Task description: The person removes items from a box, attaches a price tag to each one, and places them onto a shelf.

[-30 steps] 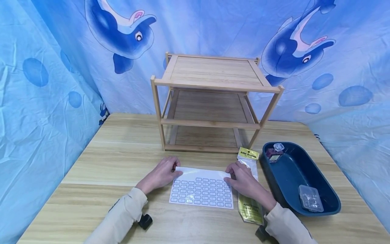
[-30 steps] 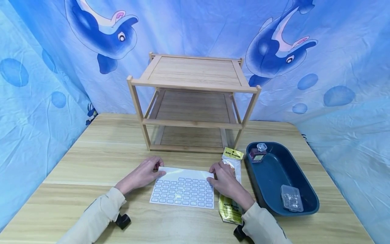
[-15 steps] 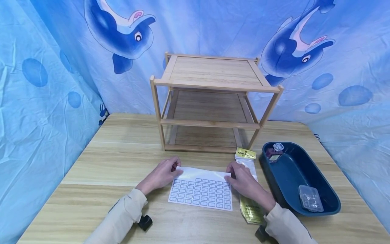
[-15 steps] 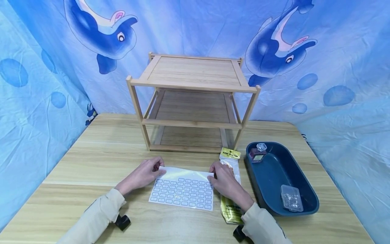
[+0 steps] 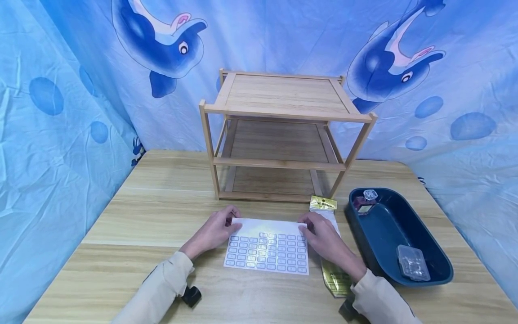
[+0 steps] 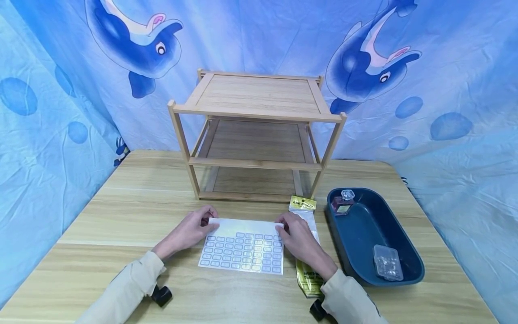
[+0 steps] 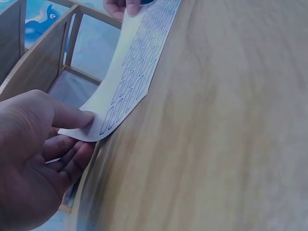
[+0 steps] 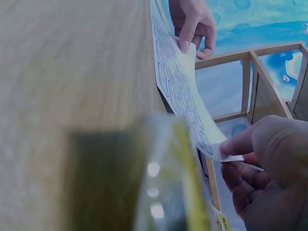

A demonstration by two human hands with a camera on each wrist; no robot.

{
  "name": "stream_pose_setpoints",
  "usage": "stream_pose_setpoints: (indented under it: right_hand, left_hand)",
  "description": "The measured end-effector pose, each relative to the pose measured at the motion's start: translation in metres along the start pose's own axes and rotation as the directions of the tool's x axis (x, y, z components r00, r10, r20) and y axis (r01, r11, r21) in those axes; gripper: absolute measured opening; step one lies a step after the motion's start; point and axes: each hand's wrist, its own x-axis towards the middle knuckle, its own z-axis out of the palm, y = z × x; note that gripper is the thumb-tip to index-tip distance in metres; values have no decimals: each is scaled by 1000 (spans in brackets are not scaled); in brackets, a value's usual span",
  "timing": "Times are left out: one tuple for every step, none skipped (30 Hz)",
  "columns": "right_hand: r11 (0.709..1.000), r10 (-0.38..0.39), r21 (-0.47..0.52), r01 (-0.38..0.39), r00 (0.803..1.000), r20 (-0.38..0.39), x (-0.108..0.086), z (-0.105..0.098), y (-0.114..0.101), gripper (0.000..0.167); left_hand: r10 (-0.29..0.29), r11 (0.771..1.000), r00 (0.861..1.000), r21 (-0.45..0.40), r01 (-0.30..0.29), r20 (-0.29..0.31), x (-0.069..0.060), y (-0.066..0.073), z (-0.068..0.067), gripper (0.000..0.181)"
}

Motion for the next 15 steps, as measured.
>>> stream_pose_setpoints:
  right_hand:
    - [1000,0,13,0,1000,-3,0,0,0,12]
    - [1000,3,29,-2,1000,-6,0,-1,-1,11]
    - [999,3,45,-3,1000,-8,0,-1,-1,11]
    - [998,7,62,-6,1000,-11,0,-2,-1,11]
    - [997,10,81,-9,1000,-12,0,-3,-1,11]
    - [995,10,99,-8,1000,-17,-1,-3,-1,11]
    - [993,8,114,-6,1000,-23,-1,-4,-1,11]
    - [992,6,126,-3,1000,-29,-1,-4,-1,11]
    - [991,6,137,-1,999,-33,-1,-5,-1,11]
    - [989,4,145,1,999,-36,-2,-5,-1,11]
    - [989,4,150,2,999,-39,-2,-6,-1,11]
    - [988,1,153,5,999,-41,-2,-6,-2,11]
    - [988,3,153,4,999,-42,-3,-6,-2,11]
    - [988,3,153,3,999,-42,-3,-7,-3,11]
    - [988,5,153,2,999,-42,-3,-7,-3,11]
  left_hand:
    - [1,1000,1000,-6,0,2,0,0,0,20]
    - [2,1000,1000,-12,-2,4,0,0,0,22]
    - [4,1000,1000,-14,-4,4,0,0,-1,25]
    - [5,1000,1000,-17,-5,7,0,0,-1,28]
    - [5,1000,1000,-19,-5,6,0,0,-1,30]
    - [6,1000,1000,-20,-6,3,1,0,0,31]
    - [6,1000,1000,-20,-6,-2,1,1,0,31]
    - [8,1000,1000,-18,-8,-5,2,1,0,29]
    - [11,1000,1000,-14,-11,-7,2,2,0,26]
    - [13,1000,1000,-10,-13,-7,3,3,0,23]
    - [13,1000,1000,-2,-13,-6,3,4,0,20]
    - [15,1000,1000,7,-15,-2,4,5,0,17]
    - [14,1000,1000,16,-15,4,4,6,0,15]
    - [10,1000,1000,24,-11,15,5,8,0,14]
    - [6,999,1000,34,-7,25,6,10,0,16]
